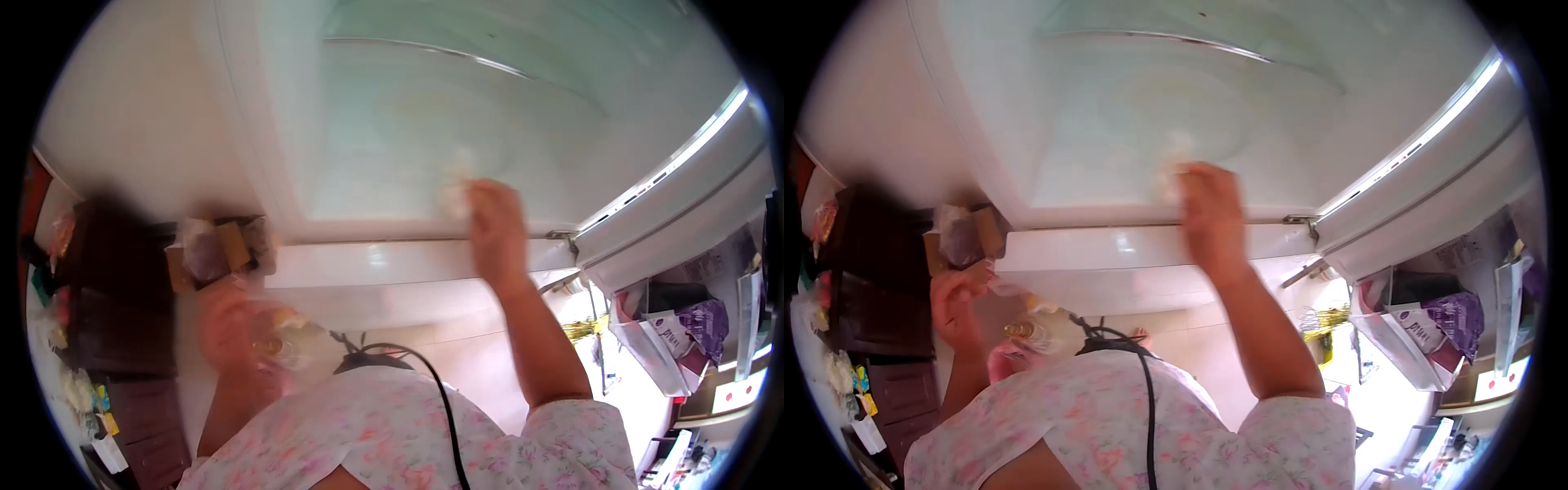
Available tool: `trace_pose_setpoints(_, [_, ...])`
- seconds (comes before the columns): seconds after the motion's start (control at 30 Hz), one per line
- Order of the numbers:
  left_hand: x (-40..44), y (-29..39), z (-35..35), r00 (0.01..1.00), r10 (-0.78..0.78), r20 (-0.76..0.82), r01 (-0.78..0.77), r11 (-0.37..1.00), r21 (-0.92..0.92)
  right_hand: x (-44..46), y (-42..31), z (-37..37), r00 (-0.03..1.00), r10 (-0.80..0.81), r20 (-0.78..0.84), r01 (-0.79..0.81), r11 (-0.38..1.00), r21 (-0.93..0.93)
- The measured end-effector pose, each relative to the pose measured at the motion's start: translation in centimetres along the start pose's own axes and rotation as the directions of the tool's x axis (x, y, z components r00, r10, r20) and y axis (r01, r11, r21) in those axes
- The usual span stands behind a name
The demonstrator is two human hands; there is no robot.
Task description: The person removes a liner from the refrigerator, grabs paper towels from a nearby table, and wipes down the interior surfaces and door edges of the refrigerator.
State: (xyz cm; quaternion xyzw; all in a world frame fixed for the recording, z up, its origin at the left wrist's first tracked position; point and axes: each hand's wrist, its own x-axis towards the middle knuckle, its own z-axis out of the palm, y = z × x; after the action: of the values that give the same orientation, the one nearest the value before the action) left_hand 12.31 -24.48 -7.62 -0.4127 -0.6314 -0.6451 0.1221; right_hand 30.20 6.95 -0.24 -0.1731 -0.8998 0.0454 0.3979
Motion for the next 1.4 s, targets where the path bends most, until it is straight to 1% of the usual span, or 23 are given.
trace_pose_setpoints(0.07, [-0.6,-0.1,0.1,0.993,-0.093,-0.067,0.088,0.994,-0.062,-1.7,3.8,-1.6,0.969,0.233,0.081,-0.215,0.958,-0.188])
trace_pose_setpoints(0.1, [-0.9,-0.2,0.2,0.985,-0.150,-0.083,0.143,0.986,-0.083,-3.9,4.7,0.9,0.999,0.033,0.006,-0.031,0.963,-0.267])
trace_pose_setpoints(0.17, [-0.1,0.1,1.5,0.979,-0.170,-0.113,0.160,0.983,-0.089,-4.1,-1.9,3.9,0.983,-0.057,0.176,0.043,0.996,0.078])
trace_pose_setpoints(0.2, [0.3,-0.1,1.5,0.984,-0.149,-0.093,0.140,0.985,-0.097,-4.7,-4.5,6.3,0.892,-0.098,0.441,-0.077,0.929,0.363])
trace_pose_setpoints(0.23, [0.7,-0.8,1.4,1.000,0.025,-0.007,-0.025,1.000,-0.013,-3.6,-6.8,7.1,0.932,-0.268,0.244,0.109,0.850,0.516])
trace_pose_setpoints(0.27, [1.8,-1.3,1.7,0.976,0.204,0.077,-0.209,0.976,0.062,-2.7,-8.1,7.5,0.934,-0.244,0.262,0.068,0.839,0.540])
trace_pose_setpoints(0.37, [4.1,1.6,3.1,0.940,0.316,0.129,-0.325,0.944,0.060,0.4,-7.9,5.0,0.953,-0.284,0.106,0.144,0.732,0.666])
trace_pose_setpoints(0.47, [5.3,2.5,2.9,0.909,0.376,0.180,-0.405,0.899,0.165,2.1,-1.1,1.6,0.968,-0.216,-0.125,0.250,0.858,0.449])
trace_pose_setpoints(0.5, [5.9,3.1,2.7,0.911,0.377,0.165,-0.403,0.899,0.170,3.2,2.0,-0.4,0.969,-0.229,-0.095,0.245,0.946,0.211])
trace_pose_setpoints(0.57, [7.3,4.6,2.0,0.838,0.480,0.257,-0.543,0.780,0.312,4.1,9.9,-0.7,0.991,-0.055,-0.123,0.042,0.993,-0.109])
trace_pose_setpoints(0.63, [7.6,5.8,2.7,0.900,0.416,0.132,-0.434,0.884,0.172,4.6,15.6,-1.7,0.977,0.214,-0.018,-0.208,0.921,-0.331])
trace_pose_setpoints(0.67, [7.5,6.3,3.0,0.942,0.333,0.030,-0.333,0.943,0.000,4.9,16.7,-1.2,0.978,0.209,-0.009,-0.201,0.924,-0.325])
trace_pose_setpoints(0.73, [7.4,6.2,2.9,0.967,0.254,0.031,-0.252,0.966,-0.053,5.5,18.4,-0.1,0.882,0.293,0.370,-0.059,0.846,-0.529])
trace_pose_setpoints(0.8, [7.2,4.5,2.8,0.879,0.423,0.220,-0.464,0.864,0.196,7.4,20.7,2.8,0.879,0.299,0.371,-0.134,0.902,-0.409])
trace_pose_setpoints(0.87, [6.3,4.7,5.1,0.947,0.283,0.155,-0.305,0.940,0.149,8.5,21.7,4.9,0.874,0.331,0.357,-0.290,0.943,-0.163])
trace_pose_setpoints(0.9, [6.1,4.7,6.4,0.985,0.149,0.084,-0.157,0.983,0.092,9.0,21.7,5.1,0.874,0.334,0.354,-0.291,0.942,-0.169])
trace_pose_setpoints(0.97, [5.8,4.4,7.7,0.982,0.155,0.109,-0.169,0.975,0.142,10.5,20.2,5.3,0.868,0.158,0.471,0.094,0.880,-0.466])
trace_pose_setpoints(1.1, [5.8,3.5,8.6,0.971,0.160,0.180,-0.204,0.943,0.262,12.6,26.9,10.4,0.932,0.196,0.304,-0.041,0.891,-0.451])
trace_pose_setpoints(1.17, [5.2,2.4,9.4,0.973,0.128,0.191,-0.180,0.940,0.289,14.1,31.8,13.3,0.899,0.079,0.430,0.197,0.806,-0.559])
trace_pose_setpoints(1.2, [4.8,1.7,10.0,0.980,0.024,0.200,-0.092,0.937,0.337,15.3,31.4,13.5,0.897,0.070,0.437,0.207,0.807,-0.553])
trace_pose_setpoints(1.27, [4.7,1.5,11.1,0.976,-0.088,0.200,0.002,0.919,0.394,17.5,31.0,13.8,0.915,0.192,0.354,-0.027,0.906,-0.423])
trace_pose_setpoints(1.3, [5.0,1.8,11.5,0.970,-0.022,0.242,-0.088,0.896,0.436,18.2,32.5,14.6,0.952,-0.134,0.277,0.277,0.762,-0.585])
trace_pose_setpoints(1.4, [5.3,1.5,11.4,0.959,0.051,0.277,-0.190,0.843,0.503,19.3,34.1,15.7,0.928,-0.034,0.372,0.270,0.750,-0.603])
